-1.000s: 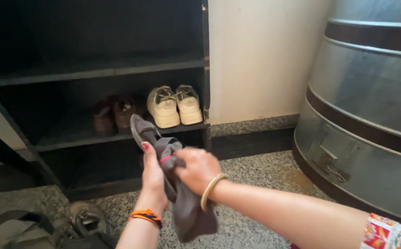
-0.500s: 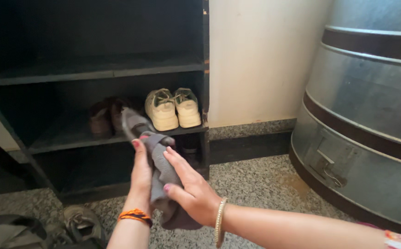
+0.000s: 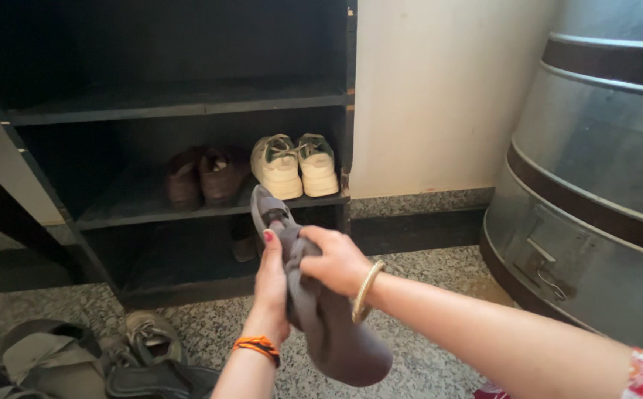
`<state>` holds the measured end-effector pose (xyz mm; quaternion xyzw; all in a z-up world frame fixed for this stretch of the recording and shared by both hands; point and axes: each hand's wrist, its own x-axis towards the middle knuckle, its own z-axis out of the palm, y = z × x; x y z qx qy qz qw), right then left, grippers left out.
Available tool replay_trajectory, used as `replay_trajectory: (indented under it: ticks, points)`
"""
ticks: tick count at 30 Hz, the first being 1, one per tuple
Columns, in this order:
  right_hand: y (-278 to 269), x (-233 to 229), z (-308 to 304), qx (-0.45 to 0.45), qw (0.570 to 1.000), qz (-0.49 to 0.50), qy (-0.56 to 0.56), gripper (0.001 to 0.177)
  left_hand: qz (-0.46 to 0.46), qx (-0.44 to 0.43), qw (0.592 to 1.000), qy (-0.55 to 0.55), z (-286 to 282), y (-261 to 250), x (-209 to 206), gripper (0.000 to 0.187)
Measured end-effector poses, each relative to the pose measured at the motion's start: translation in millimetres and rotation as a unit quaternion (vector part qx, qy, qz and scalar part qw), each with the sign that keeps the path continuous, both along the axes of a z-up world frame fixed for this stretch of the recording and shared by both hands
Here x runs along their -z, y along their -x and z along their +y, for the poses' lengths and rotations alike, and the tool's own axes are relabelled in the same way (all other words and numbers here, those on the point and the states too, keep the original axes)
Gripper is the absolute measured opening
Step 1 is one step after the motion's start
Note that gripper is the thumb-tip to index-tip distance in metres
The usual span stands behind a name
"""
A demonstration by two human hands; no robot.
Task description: The person wipes several pairs of shoes with a cloth, handling each shoe individually. They pick up shoes from a shelf, wipe the exterior surfaces, and place them back on the shelf. The task includes cleaning sneakers and sandals using a cloth.
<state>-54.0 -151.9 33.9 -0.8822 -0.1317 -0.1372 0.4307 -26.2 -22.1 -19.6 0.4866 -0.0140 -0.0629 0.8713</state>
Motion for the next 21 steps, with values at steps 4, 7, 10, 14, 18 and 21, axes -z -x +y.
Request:
replay_trajectory:
  ticks: [4, 7, 10, 14, 18, 21]
  points:
    - [35.2, 15.1, 12.3, -0.072, 0.997, -0.033, 0.027, 0.060, -0.057, 0.029, 0.995, 0.077, 35.0, -8.5, 2.1, 0.083]
    - [48.5, 38.0, 19.6, -0.114, 0.978, -0.161, 0.071, 0.053, -0.052, 0.031, 0.994, 0.091, 51.3, -13.9, -0.7, 0.086]
    - [29.4, 46.2, 12.3, -0.072, 0.981, -0.171, 0.058, 0.046, -0.076, 0.069, 0.993, 0.061, 37.7, -15.3, -0.2, 0.082]
    - [-4.8, 40.3, -8.4, 0.031, 0.988, -0.151, 0.009, 0.034, -0.064, -0.002, 0.996, -0.055, -3.8, -10.9, 10.9, 0.070]
    - [-4.3, 35.7, -4.6, 0.045, 0.996, -0.080, 0.020, 0.029, -0.006, -0.027, 0.999, -0.043, -8.1, -10.1, 17.7, 0.068]
    - [10.6, 31.1, 3.3, -0.017, 0.996, -0.076, 0.033, 0.046, -0.009, -0.028, 1.000, 0.003, 6.8, -13.1, 12.3, 0.078]
